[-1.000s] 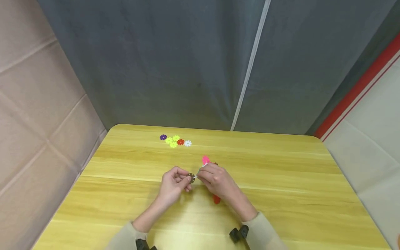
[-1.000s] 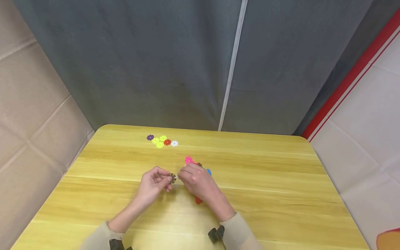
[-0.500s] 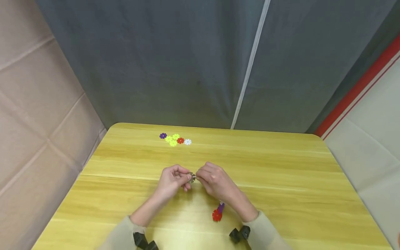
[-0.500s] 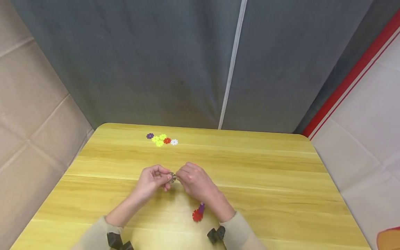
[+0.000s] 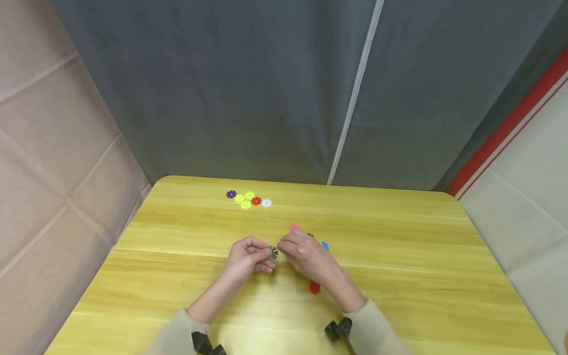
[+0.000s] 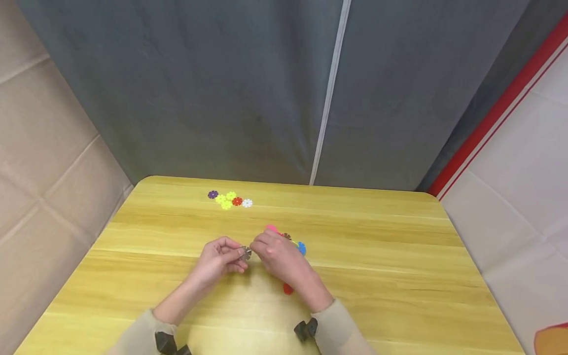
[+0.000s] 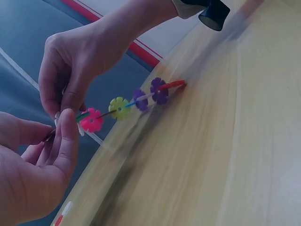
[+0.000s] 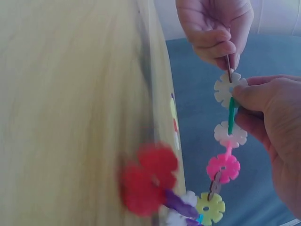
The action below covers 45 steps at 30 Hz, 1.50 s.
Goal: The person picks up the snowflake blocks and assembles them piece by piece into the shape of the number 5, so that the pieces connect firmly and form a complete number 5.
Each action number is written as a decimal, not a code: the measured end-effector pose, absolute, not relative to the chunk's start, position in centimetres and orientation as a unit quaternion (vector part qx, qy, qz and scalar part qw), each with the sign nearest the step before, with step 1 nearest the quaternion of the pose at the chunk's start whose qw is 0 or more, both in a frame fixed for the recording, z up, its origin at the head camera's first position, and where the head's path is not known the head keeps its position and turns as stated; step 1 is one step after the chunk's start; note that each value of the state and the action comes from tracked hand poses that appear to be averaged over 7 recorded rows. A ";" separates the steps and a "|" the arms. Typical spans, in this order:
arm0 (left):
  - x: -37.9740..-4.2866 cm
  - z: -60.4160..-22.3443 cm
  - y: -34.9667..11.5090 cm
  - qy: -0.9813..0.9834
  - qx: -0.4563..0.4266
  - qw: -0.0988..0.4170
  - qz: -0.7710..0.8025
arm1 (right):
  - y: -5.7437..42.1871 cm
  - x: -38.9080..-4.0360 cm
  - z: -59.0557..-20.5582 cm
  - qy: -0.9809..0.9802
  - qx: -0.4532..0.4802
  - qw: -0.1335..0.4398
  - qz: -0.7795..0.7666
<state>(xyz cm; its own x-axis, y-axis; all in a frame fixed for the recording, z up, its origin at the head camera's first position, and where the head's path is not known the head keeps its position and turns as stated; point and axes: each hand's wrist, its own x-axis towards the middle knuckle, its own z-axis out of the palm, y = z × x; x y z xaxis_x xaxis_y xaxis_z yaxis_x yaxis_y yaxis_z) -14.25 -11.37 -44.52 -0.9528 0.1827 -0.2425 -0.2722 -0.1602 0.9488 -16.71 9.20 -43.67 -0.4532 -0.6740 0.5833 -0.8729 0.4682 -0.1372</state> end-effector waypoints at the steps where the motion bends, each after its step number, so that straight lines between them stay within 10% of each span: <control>1: -14.2 -44.6 -11.4 0.624 -0.036 0.152 0.766 | 9.2 -16.8 -43.8 -0.825 0.467 0.230 0.219; 45: -14.2 -46.1 -10.5 0.587 -0.079 0.138 0.794 | 8.1 -14.9 -46.3 -0.828 0.188 0.042 0.527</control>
